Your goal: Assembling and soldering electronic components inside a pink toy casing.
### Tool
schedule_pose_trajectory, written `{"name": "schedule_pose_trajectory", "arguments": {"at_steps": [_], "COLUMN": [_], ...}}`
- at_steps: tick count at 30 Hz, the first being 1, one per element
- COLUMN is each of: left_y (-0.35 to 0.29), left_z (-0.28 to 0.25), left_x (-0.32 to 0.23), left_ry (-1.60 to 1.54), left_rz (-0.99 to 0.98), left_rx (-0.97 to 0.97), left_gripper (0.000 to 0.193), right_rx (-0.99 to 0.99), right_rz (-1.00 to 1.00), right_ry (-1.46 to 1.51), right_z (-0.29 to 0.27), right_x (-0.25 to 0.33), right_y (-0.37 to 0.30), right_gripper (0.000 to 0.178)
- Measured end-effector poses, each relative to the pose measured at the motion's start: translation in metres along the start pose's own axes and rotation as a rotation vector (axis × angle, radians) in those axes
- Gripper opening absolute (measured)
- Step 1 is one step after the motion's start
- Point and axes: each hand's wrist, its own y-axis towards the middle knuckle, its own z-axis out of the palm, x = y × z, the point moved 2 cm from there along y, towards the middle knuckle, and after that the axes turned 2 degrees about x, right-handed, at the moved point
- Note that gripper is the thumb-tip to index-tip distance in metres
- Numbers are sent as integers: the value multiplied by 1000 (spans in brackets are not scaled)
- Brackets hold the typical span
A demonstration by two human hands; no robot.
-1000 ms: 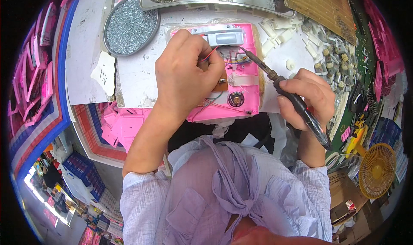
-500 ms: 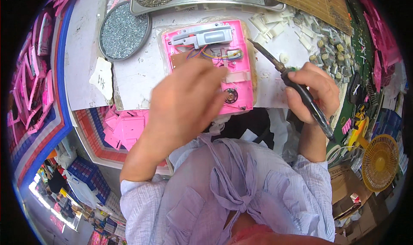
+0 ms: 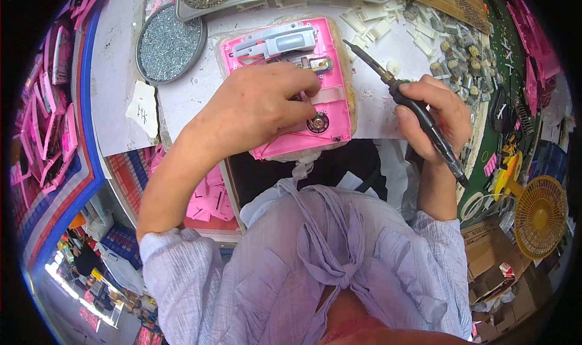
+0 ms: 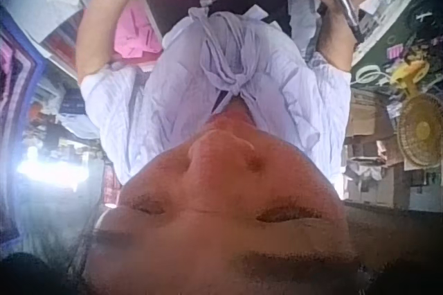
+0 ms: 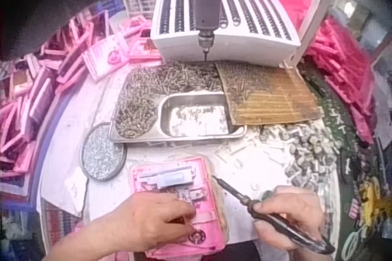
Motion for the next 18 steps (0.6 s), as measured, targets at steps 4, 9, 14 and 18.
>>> {"name": "schedule_pose_trajectory", "arguments": {"at_steps": [4, 9, 14, 18], "left_y": [7, 6, 1, 1], "left_z": [-3, -3, 4, 3], "left_x": [0, 2, 0, 10], "left_ry": [112, 100, 66, -103], "left_rz": [106, 90, 1, 9], "left_rx": [95, 112, 111, 51], "left_gripper": [13, 17, 20, 18], "right_rx": [-11, -52, -69, -98], "right_rz": [-7, 25, 3, 15], "right_ry": [-23, -16, -48, -20], "right_z": [-2, -4, -4, -4], "right_x": [3, 1, 3, 2], "right_y": [3, -3, -2, -3], "right_gripper": [33, 32, 32, 33]}}
